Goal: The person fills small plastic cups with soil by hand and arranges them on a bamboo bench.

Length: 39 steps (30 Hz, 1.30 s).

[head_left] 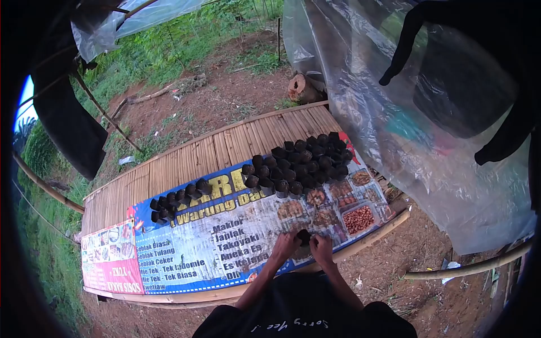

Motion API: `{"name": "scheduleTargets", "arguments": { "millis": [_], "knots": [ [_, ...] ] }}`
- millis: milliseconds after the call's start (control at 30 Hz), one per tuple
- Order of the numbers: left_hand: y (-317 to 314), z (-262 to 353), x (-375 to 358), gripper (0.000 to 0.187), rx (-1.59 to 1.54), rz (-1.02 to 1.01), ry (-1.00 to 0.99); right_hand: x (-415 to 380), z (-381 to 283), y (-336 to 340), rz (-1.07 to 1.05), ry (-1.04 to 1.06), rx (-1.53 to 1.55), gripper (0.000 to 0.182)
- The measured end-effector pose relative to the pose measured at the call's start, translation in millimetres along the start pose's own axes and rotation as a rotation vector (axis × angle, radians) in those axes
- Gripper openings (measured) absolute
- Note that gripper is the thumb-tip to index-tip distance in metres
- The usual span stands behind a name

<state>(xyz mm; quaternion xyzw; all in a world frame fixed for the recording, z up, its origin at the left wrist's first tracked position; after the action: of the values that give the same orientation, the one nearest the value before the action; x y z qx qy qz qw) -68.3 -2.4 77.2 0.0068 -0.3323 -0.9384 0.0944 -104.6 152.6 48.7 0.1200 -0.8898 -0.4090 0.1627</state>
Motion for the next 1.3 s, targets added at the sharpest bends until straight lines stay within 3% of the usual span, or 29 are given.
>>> {"name": "scheduleTargets", "arguments": {
  "millis": [133,467,567,700,867,967,1033,1300],
  "knots": [
    [-11,-16,-1,0.021,0.009,-0.030,0.016,3,10,-13,-0.063,-0.065,0.057,0.015],
    [2,-5,-3,0.028,0.001,0.022,-0.017,2,-2,-4,-0.009,0.020,0.028,0.016],
    [-19,-35,-4,0.028,0.078,-0.052,0.023,-3,3,-7,0.011,-0.001,0.092,0.015],
    [-8,-10,-2,0.026,0.000,0.008,-0.078,2,8,-5,-0.025,-0.014,0.039,0.017],
    [-20,-36,-5,0.021,0.048,-0.017,-0.010,-3,5,-11,-0.077,0.039,-0.001,0.019],
    [2,-4,-8,0.017,-0.014,0.026,-0.001,-2,9,-9,-0.031,-0.008,0.033,0.019],
    [-6,-19,-13,0.018,-0.011,0.023,0.021,-2,3,-3,-0.126,-0.036,-0.057,0.021],
    [-4,-16,-14,0.024,0.127,0.014,0.147,-6,1,5,-0.141,-0.112,-0.123,0.033]
  ]
}}
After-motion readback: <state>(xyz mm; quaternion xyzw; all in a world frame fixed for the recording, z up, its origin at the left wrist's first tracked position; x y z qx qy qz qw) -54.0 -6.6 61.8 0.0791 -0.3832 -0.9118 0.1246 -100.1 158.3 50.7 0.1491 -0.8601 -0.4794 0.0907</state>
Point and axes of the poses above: each hand's wrist, its own x-axis towards the middle knuckle, its own y-axis out of the back of the hand, z = x × y, the point moved 6 cm from there along x, towards the middle knuckle, and after that the axes turned 2 degrees about -x, right-handed, at the moved point
